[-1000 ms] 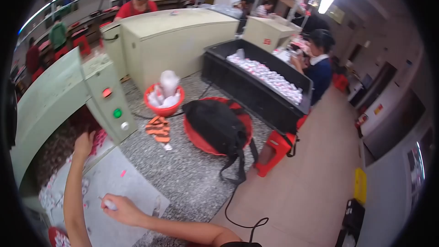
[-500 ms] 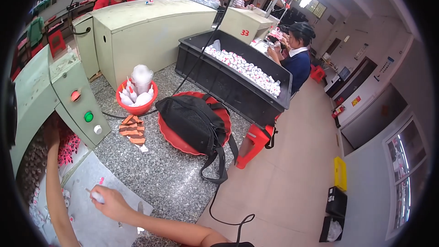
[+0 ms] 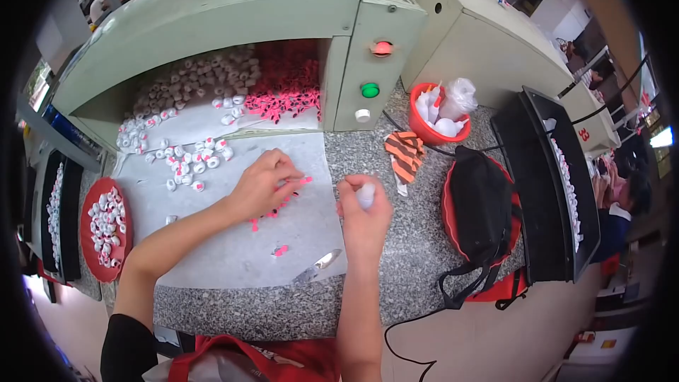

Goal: Attaching small pink bows to white plastic toy heads using glue.

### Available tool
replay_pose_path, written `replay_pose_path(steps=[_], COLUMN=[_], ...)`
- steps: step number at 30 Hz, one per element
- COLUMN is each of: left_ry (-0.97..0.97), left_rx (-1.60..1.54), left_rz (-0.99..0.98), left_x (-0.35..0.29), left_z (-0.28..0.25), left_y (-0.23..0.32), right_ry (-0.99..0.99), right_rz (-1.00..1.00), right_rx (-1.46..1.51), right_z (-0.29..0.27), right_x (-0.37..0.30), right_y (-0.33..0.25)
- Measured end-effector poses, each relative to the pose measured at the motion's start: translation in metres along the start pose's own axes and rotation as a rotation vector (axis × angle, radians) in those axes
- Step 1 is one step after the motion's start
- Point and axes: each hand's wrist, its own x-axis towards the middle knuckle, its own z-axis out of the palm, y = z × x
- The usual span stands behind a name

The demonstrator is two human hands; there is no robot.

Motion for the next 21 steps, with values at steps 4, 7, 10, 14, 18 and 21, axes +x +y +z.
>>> replay_pose_path(steps=[4, 7, 10, 14, 18, 21], left_ry=[-0.089, -0.401, -0.333, 0.177, 0.223, 0.157], left_rx=[-0.016, 0.063, 0.009, -0.064, 0.256, 0.290], left_rz=[-0.191, -0.294, -0.219, -0.351, -0.393, -0.489], left_x=[0.024, 0.032, 0.036, 0.075, -0.003, -0.072], left_z=[0.010, 0.016, 0.013, -0.047, -0.087, -0.075], left_y=[-0.008, -0.008, -0.014, -0.062, -0.073, -0.058], right_ry=[-0.055, -0.068, -0.081, -0.115, -0.155, -0.217], right_rz=[-0.031, -0.014, -0.018, -0.029, -0.024, -0.035], right_rx=[-0.044, 0.000, 0.029, -0.013, -0.014, -0.044], right_z=[0.005, 0.008, 0.006, 0.015, 0.015, 0.029], right_x=[-0.005, -0.010, -0.013, -0.026, -0.022, -0.035], right_y=[0.000, -0.002, -0.003, -0.007, -0.001, 0.003])
